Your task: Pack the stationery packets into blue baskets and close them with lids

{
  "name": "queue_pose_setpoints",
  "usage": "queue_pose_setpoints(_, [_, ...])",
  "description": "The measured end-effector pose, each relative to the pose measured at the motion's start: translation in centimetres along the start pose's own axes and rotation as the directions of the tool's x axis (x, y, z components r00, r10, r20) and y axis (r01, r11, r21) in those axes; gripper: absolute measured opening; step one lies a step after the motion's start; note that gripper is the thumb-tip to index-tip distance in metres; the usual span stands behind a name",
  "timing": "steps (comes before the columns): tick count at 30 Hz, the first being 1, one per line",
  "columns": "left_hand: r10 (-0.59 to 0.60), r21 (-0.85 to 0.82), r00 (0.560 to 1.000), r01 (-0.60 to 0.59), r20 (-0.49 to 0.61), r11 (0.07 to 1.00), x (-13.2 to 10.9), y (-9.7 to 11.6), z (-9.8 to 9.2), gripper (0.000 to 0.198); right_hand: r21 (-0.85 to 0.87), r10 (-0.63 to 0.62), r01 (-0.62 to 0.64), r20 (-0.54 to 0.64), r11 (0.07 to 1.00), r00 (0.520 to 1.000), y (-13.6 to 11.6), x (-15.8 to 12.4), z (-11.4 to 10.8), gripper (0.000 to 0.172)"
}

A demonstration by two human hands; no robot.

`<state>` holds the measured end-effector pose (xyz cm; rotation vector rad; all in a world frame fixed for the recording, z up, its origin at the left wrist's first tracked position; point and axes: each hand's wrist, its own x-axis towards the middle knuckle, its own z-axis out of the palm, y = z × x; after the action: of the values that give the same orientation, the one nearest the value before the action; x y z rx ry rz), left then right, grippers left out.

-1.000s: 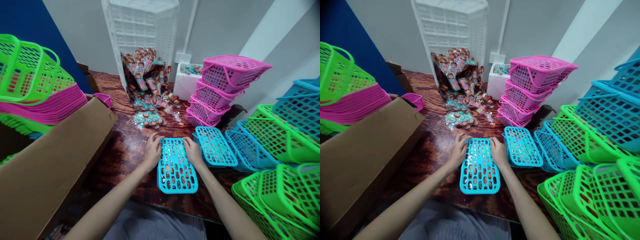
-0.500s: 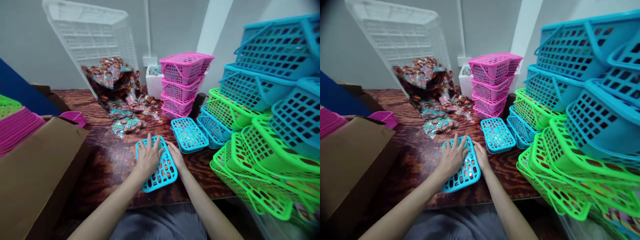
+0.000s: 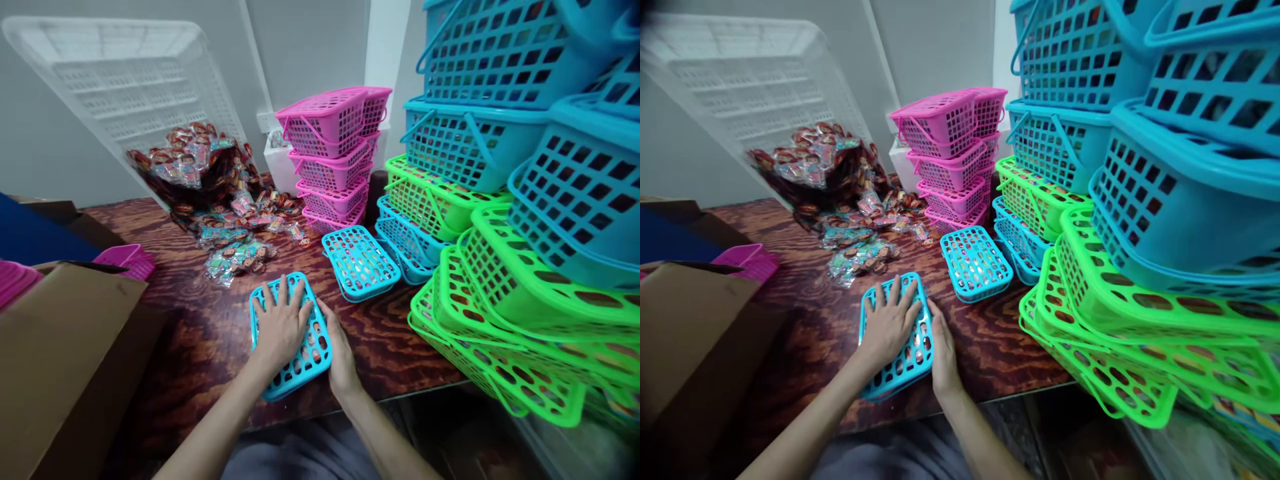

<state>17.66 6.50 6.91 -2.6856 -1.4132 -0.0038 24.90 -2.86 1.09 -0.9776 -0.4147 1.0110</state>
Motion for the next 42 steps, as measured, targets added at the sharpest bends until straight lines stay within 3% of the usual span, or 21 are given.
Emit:
queue_pose_setpoints(7, [0.006, 0.014, 0.999, -0.006, -0.032, 1.0, -0.1, 0.4, 0.6, 0.054, 0.106, 0.115, -0.121, 0.059, 0.987, 0.992, -1.0, 1.3, -0.4, 0.038])
queue_pose_setpoints(9, [0.011, 0.015, 1.0, -0.01, -0.027, 1.0, -0.1, 0.5, 0.6, 0.054, 0.047, 0.095, -0.098, 0.057, 0.994, 0.994, -1.3, 2.1, -0.4, 0.034])
queue_pose_setpoints(12, [0.007, 0.015, 1.0, -0.007, -0.02, 1.0, -0.1, 0.5, 0.5, 0.054, -0.169, -0.024, 0.025, 0.01, 0.985, 1.0, -1.4, 4.1, -0.4, 0.028])
queue_pose_setpoints(18, [0.007, 0.012, 1.0, -0.006, -0.03, 1.0, -0.1, 0.5, 0.7, 0.054, -0.5, -0.083, 0.095, 0.046, 0.861, 0.995, -1.9, 7.2, -0.5, 0.02])
queue_pose_setpoints(28, [0.005, -0.023, 0.999, -0.006, -0.045, 1.0, -0.1, 0.6, 0.8, 0.054, -0.602, -0.118, 0.138, 0.073, 0.787, 0.99, -2.5, 7.3, -0.4, 0.019])
queue_pose_setpoints(34, [0.008, -0.049, 0.999, -0.01, -0.034, 0.999, -0.1, 0.4, 0.5, 0.053, -0.708, -0.073, 0.139, 0.123, 0.692, 0.99, -3.1, 10.4, 0.5, 0.02])
queue_pose_setpoints(42, [-0.026, -0.107, 0.999, 0.021, -0.045, 0.994, -0.2, 0.4, 0.7, 0.061, -0.679, -0.042, 0.105, 0.11, 0.727, 0.993, -1.8, 12.2, 0.6, 0.021])
